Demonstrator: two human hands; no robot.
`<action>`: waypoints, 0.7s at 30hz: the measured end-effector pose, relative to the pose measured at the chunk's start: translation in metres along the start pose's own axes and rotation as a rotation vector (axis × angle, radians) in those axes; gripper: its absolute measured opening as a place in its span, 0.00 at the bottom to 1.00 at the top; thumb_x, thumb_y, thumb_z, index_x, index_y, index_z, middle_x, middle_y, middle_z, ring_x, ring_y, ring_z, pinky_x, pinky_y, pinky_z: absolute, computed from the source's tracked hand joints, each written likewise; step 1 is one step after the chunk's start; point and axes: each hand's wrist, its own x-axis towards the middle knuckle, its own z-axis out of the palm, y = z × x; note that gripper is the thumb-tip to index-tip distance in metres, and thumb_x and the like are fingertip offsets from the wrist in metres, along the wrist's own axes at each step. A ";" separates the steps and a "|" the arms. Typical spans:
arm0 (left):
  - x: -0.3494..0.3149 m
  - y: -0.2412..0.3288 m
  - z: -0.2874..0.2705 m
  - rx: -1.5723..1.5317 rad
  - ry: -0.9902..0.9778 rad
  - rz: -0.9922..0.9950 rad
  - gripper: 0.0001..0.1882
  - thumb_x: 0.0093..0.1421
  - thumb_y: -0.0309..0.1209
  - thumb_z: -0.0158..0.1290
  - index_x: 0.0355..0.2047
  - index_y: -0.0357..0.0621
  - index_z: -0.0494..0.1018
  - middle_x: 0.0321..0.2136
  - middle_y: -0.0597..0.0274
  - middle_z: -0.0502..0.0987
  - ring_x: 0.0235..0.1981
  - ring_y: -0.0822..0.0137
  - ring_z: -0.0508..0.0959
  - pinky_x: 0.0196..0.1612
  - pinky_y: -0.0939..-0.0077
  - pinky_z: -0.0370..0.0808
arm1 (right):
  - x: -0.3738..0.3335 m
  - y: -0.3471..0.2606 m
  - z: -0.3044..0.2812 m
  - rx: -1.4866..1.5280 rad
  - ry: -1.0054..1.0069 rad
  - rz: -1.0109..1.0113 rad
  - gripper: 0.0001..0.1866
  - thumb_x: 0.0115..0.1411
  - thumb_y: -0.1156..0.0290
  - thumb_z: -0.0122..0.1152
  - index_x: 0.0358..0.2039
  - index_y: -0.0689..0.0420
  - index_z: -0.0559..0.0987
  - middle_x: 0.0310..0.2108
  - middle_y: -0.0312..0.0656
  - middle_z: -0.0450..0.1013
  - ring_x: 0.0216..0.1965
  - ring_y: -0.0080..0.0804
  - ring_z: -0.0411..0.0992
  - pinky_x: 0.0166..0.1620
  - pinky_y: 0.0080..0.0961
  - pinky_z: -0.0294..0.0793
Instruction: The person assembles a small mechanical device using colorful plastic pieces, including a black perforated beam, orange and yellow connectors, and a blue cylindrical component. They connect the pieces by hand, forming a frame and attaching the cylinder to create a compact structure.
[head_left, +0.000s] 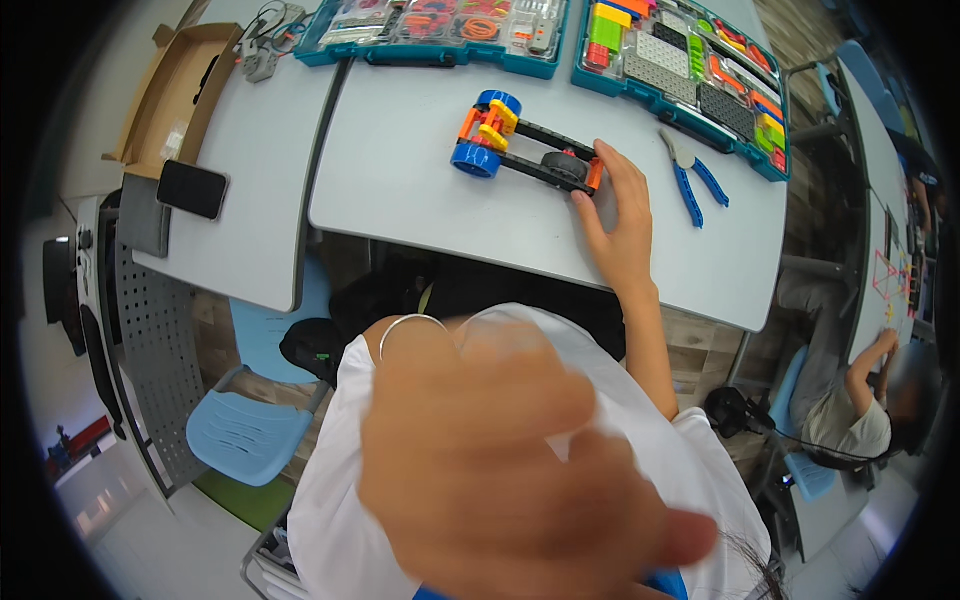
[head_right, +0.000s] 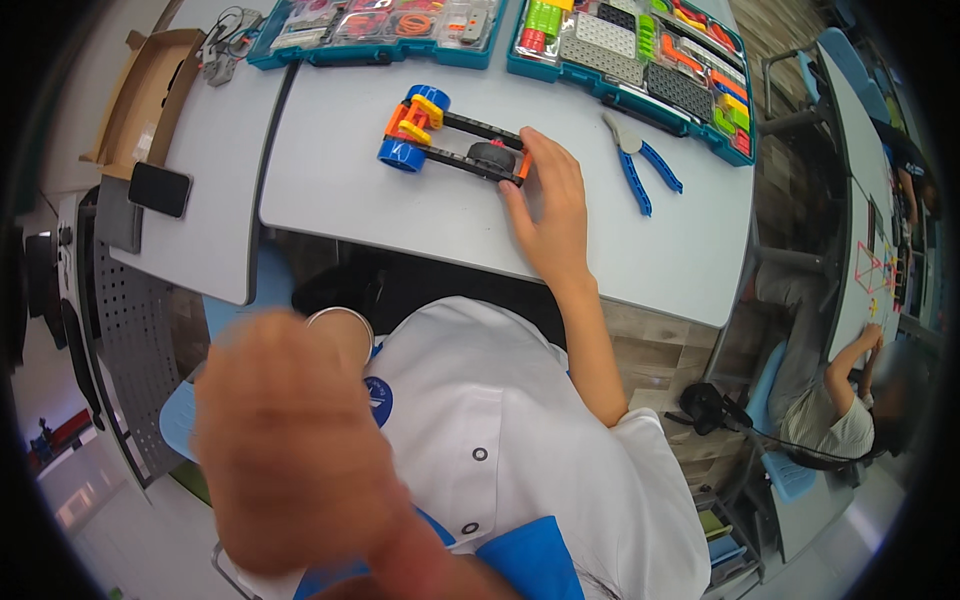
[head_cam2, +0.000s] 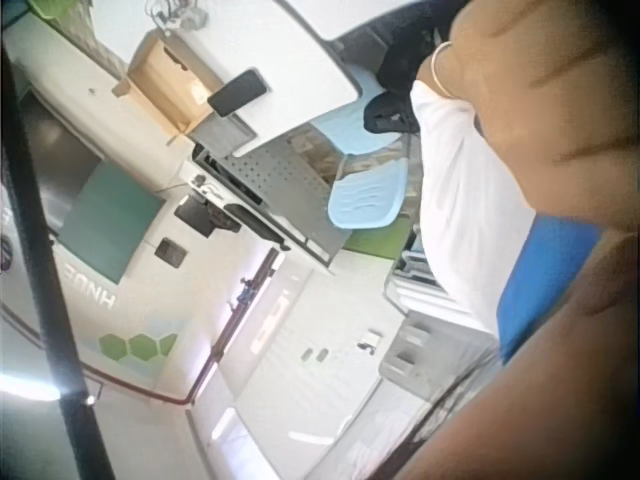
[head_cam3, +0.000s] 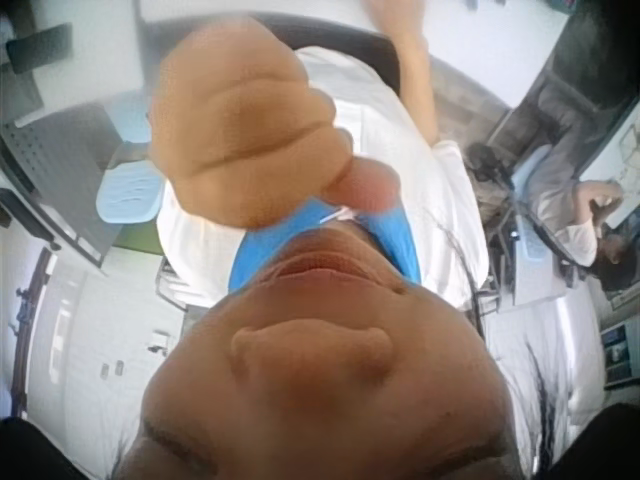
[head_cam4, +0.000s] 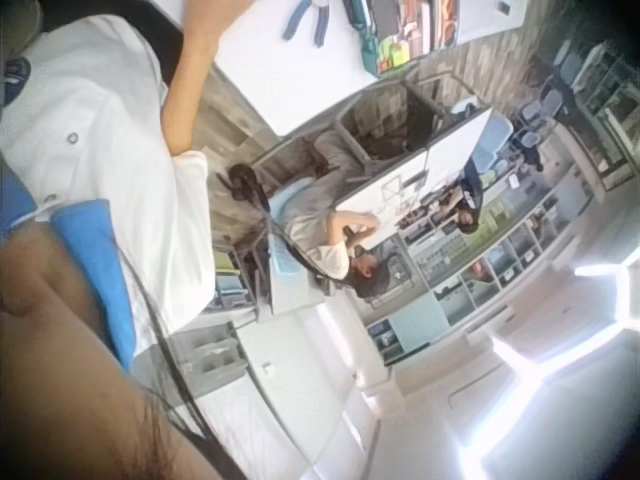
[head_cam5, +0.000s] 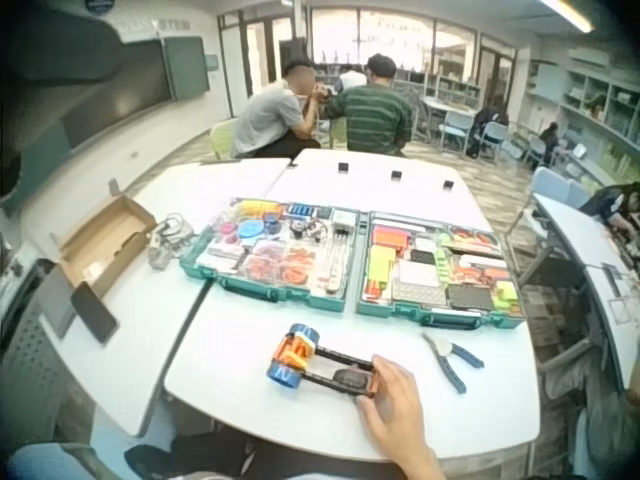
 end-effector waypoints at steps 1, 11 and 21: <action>0.001 0.000 -0.007 0.050 -0.065 -0.091 0.14 0.39 0.30 0.67 0.15 0.48 0.69 0.14 0.74 0.65 0.16 0.74 0.65 0.22 0.73 0.54 | 0.002 -0.006 -0.001 0.007 0.002 0.002 0.33 0.53 0.75 0.69 0.61 0.57 0.71 0.62 0.47 0.67 0.61 0.48 0.65 0.63 0.39 0.64; -0.117 -0.157 -0.014 0.348 -0.154 -0.711 0.28 0.62 0.33 0.60 0.61 0.38 0.68 0.57 0.47 0.74 0.59 0.57 0.74 0.60 0.65 0.69 | -0.011 -0.019 0.013 0.239 0.061 0.184 0.31 0.63 0.68 0.63 0.65 0.60 0.65 0.63 0.52 0.62 0.65 0.48 0.60 0.64 0.39 0.62; -0.139 -0.136 0.001 0.205 -0.180 -0.748 0.22 0.66 0.32 0.55 0.57 0.36 0.70 0.53 0.49 0.78 0.57 0.53 0.76 0.61 0.64 0.68 | -0.025 0.008 -0.021 0.039 0.257 0.285 0.30 0.68 0.66 0.55 0.68 0.60 0.61 0.68 0.52 0.55 0.69 0.48 0.55 0.68 0.40 0.54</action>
